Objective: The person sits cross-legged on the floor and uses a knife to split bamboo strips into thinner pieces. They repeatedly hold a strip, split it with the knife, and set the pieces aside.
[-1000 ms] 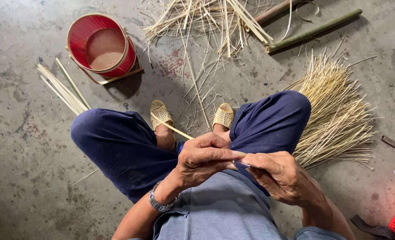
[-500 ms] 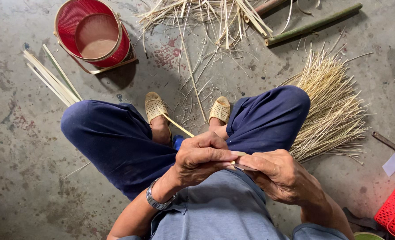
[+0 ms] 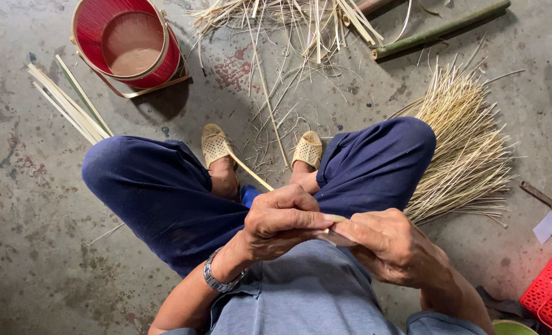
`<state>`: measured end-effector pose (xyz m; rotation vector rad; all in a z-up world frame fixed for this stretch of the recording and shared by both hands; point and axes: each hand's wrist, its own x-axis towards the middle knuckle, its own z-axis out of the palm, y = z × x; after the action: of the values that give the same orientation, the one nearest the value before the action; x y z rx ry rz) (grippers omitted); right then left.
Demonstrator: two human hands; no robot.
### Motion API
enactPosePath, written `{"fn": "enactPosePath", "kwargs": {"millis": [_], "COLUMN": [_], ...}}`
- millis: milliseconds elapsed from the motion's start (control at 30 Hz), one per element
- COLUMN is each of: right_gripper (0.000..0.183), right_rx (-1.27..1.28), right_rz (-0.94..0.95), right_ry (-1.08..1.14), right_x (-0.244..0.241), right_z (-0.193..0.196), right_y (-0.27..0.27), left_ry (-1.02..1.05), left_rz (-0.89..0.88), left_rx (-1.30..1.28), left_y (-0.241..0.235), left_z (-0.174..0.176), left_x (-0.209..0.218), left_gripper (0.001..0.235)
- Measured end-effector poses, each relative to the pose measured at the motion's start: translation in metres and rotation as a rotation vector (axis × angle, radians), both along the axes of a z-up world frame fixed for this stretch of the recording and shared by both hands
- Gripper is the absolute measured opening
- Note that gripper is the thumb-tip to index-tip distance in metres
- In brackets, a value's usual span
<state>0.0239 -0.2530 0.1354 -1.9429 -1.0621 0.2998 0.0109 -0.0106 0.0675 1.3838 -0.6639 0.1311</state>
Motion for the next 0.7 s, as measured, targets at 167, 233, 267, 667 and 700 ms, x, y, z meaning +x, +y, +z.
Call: {"fn": "enactPosePath", "kwargs": {"millis": [167,233,267,667,700], "right_gripper": [0.043,0.039,0.038,0.036,0.036], "right_rx": [0.021,0.053,0.062,0.072,0.073], "right_rz": [0.050,0.051,0.048,0.064,0.066], "right_ry": [-0.175,-0.199,-0.191,-0.185,-0.178], "right_x": [-0.0017,-0.0019,-0.0025,-0.0010,-0.0007], "right_z": [0.0014,0.0017,0.0020,0.0032,0.0030], "right_y": [0.0044,0.0066,0.0077,0.0089,0.0083], "left_ry": [-0.044,-0.063,-0.060,-0.079,-0.084], "left_rz": [-0.013,-0.016,-0.019,-0.027,-0.026], "left_rx": [0.040,0.021,0.015,0.014,0.011], "left_y": [0.0057,0.0056,0.0058,0.0068,0.0066], "left_z": [0.0062,0.0071,0.0079,0.0111,0.0111], "left_x": [-0.0012,-0.0003,-0.0007,0.0002,0.0007], "left_gripper": [0.029,0.030,0.030,0.033,0.033]}}
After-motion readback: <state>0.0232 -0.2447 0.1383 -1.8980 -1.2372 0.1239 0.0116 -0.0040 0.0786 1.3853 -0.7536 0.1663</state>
